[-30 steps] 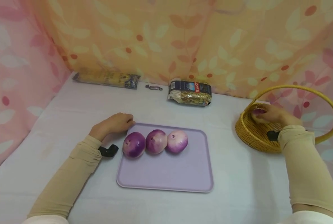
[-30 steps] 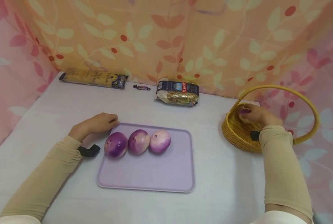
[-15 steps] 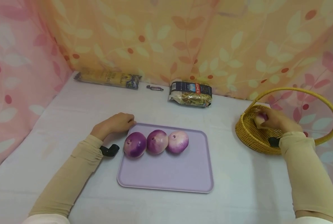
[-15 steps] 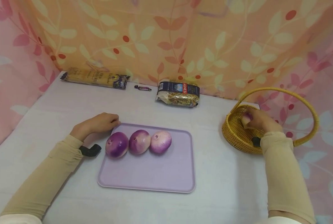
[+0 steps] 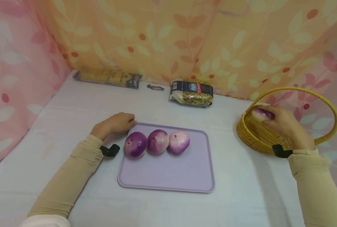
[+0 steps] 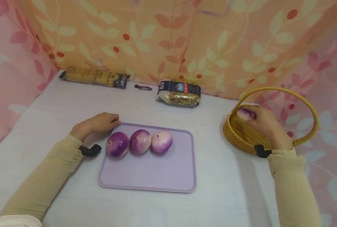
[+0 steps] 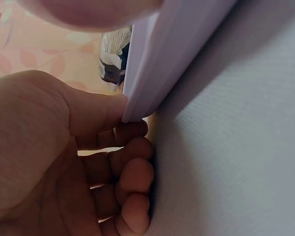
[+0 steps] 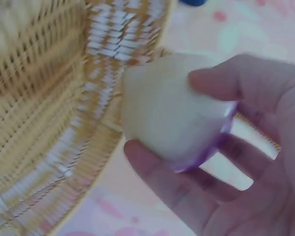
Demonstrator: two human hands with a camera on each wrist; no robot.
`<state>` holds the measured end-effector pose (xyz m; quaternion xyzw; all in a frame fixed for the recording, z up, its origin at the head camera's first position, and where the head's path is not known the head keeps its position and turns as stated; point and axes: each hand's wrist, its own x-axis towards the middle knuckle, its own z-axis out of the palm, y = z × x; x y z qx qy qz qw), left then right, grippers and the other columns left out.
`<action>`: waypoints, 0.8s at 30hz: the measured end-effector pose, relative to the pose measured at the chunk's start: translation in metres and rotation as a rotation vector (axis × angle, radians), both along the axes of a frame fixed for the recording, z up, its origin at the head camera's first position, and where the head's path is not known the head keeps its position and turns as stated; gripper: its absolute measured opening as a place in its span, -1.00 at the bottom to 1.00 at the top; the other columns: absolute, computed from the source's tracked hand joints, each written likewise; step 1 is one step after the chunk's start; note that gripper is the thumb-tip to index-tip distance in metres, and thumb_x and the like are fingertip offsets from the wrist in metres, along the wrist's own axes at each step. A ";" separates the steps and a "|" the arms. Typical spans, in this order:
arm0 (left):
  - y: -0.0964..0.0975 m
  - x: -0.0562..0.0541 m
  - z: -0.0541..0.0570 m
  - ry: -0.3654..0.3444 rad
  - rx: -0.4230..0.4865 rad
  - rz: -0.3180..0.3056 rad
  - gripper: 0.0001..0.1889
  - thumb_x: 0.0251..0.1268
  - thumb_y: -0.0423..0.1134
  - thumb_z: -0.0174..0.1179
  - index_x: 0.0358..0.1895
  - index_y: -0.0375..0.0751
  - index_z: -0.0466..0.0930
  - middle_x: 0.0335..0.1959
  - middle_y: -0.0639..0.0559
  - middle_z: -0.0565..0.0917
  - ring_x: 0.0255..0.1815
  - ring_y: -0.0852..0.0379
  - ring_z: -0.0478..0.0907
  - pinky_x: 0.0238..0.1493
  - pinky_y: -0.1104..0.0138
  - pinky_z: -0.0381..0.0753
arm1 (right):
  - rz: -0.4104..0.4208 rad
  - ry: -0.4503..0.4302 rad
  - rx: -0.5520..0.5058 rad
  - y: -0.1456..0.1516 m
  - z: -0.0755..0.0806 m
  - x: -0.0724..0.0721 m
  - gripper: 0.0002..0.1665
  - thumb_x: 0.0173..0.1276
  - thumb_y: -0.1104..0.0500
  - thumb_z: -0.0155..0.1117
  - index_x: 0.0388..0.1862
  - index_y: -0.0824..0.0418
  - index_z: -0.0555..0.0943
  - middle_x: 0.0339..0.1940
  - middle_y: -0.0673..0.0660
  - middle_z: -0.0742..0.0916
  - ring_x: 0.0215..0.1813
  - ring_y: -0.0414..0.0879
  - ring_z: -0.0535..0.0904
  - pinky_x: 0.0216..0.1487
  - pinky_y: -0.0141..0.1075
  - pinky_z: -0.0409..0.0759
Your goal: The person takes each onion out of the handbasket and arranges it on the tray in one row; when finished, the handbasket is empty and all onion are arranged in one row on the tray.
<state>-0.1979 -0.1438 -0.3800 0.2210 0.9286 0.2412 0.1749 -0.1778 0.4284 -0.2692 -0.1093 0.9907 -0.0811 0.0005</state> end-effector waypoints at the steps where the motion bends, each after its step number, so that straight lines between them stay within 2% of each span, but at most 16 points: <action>1: 0.000 0.000 0.000 0.001 0.000 -0.001 -0.77 0.50 -0.20 -0.05 -0.39 -0.17 0.42 -0.51 0.01 0.42 -0.44 0.10 0.38 -0.39 0.32 0.35 | 0.016 0.047 -0.021 -0.004 0.001 0.004 -0.34 0.16 0.31 0.34 0.29 0.23 0.47 0.18 0.50 0.53 0.16 0.45 0.43 0.17 0.35 0.31; 2: 0.001 0.000 0.001 0.002 -0.001 -0.002 -0.77 0.50 -0.20 -0.05 -0.39 -0.17 0.42 -0.52 0.01 0.42 -0.44 0.10 0.38 -0.39 0.32 0.36 | 0.047 0.096 -0.042 -0.008 0.001 0.008 -0.34 0.12 0.33 0.35 0.27 0.22 0.49 0.18 0.48 0.54 0.16 0.43 0.43 0.18 0.33 0.32; 5: 0.001 0.000 0.001 0.006 -0.006 -0.004 -0.76 0.50 -0.20 -0.05 -0.39 -0.17 0.42 -0.52 0.01 0.43 -0.44 0.10 0.38 -0.38 0.32 0.37 | 0.108 0.226 -0.091 -0.022 0.004 0.019 -0.35 0.04 0.33 0.42 0.20 0.22 0.56 0.16 0.39 0.59 0.15 0.35 0.47 0.32 -0.01 0.38; 6: 0.001 0.000 0.001 0.008 -0.010 -0.004 -0.76 0.50 -0.19 -0.05 -0.39 -0.16 0.42 -0.51 0.01 0.43 -0.44 0.10 0.38 -0.37 0.32 0.37 | 0.118 0.249 -0.103 -0.027 0.005 0.022 -0.37 0.05 0.30 0.45 0.18 0.22 0.56 0.16 0.37 0.59 0.16 0.33 0.47 0.33 -0.04 0.38; 8: 0.002 0.000 0.001 0.007 -0.013 -0.003 -0.76 0.50 -0.19 -0.05 -0.39 -0.17 0.42 -0.52 0.01 0.43 -0.44 0.10 0.39 -0.37 0.31 0.38 | 0.133 0.302 -0.117 -0.038 0.007 0.027 -0.41 0.10 0.24 0.48 0.16 0.22 0.58 0.13 0.32 0.62 0.12 0.28 0.51 0.33 -0.36 0.35; 12: 0.001 0.001 0.001 -0.002 -0.011 -0.001 -0.76 0.50 -0.19 -0.06 -0.38 -0.17 0.43 -0.51 0.01 0.43 -0.43 0.10 0.39 -0.37 0.31 0.37 | 0.150 0.364 -0.137 -0.058 0.010 0.036 -0.45 0.18 0.19 0.47 0.16 0.22 0.58 0.09 0.30 0.65 0.06 0.25 0.57 0.27 -0.60 0.33; 13: 0.001 0.001 0.001 -0.004 -0.008 -0.001 -0.76 0.51 -0.19 -0.06 -0.38 -0.18 0.43 -0.51 0.01 0.43 -0.43 0.10 0.39 -0.37 0.31 0.37 | 0.161 0.376 -0.143 -0.063 0.009 0.039 -0.43 0.17 0.21 0.48 0.18 0.23 0.57 0.08 0.30 0.66 0.04 0.24 0.58 0.21 -0.73 0.24; 15: 0.001 0.001 0.001 -0.004 -0.008 -0.001 -0.76 0.51 -0.19 -0.06 -0.37 -0.18 0.43 -0.51 0.01 0.43 -0.43 0.10 0.38 -0.37 0.31 0.36 | 0.183 0.380 -0.147 -0.073 0.008 0.044 -0.38 0.14 0.24 0.49 0.20 0.27 0.55 0.08 0.32 0.65 0.04 0.24 0.58 0.18 -0.77 0.22; 16: 0.001 0.001 0.001 -0.003 -0.007 -0.001 -0.76 0.51 -0.19 -0.06 -0.37 -0.18 0.43 -0.51 0.00 0.43 -0.43 0.10 0.38 -0.37 0.31 0.36 | 0.193 0.373 -0.151 -0.077 0.007 0.047 -0.37 0.14 0.23 0.49 0.21 0.27 0.54 0.09 0.32 0.65 0.04 0.23 0.58 0.10 -0.82 0.14; 18: 0.001 0.001 0.001 0.001 -0.006 -0.003 -0.76 0.51 -0.19 -0.06 -0.38 -0.18 0.43 -0.51 0.01 0.43 -0.43 0.10 0.38 -0.37 0.31 0.36 | 0.216 0.353 -0.145 -0.086 0.005 0.052 -0.35 0.10 0.23 0.51 0.21 0.26 0.54 0.10 0.29 0.64 0.04 0.20 0.58 0.08 -0.80 0.16; 19: 0.001 0.001 0.001 0.002 -0.007 -0.004 -0.76 0.51 -0.19 -0.06 -0.38 -0.18 0.43 -0.51 0.01 0.43 -0.43 0.10 0.38 -0.37 0.31 0.36 | 0.236 0.340 -0.138 -0.090 0.004 0.054 -0.34 0.08 0.23 0.52 0.20 0.25 0.55 0.11 0.28 0.63 0.07 0.19 0.58 0.11 -0.70 0.26; 22: 0.001 0.001 0.001 0.006 -0.006 -0.005 -0.76 0.51 -0.19 -0.06 -0.38 -0.17 0.42 -0.51 0.01 0.43 -0.44 0.11 0.38 -0.37 0.31 0.36 | 0.308 0.284 -0.111 -0.102 -0.004 0.060 -0.34 0.04 0.20 0.55 0.18 0.17 0.57 0.13 0.23 0.62 0.07 0.16 0.58 0.10 -0.34 0.51; 24: 0.001 0.001 0.000 0.007 -0.008 -0.003 -0.76 0.51 -0.19 -0.06 -0.38 -0.17 0.42 -0.51 0.01 0.43 -0.44 0.11 0.38 -0.37 0.31 0.35 | 0.366 0.233 -0.094 -0.109 -0.012 0.061 -0.31 0.03 0.18 0.56 0.20 0.14 0.56 0.17 0.23 0.60 0.10 0.16 0.58 0.07 -0.08 0.59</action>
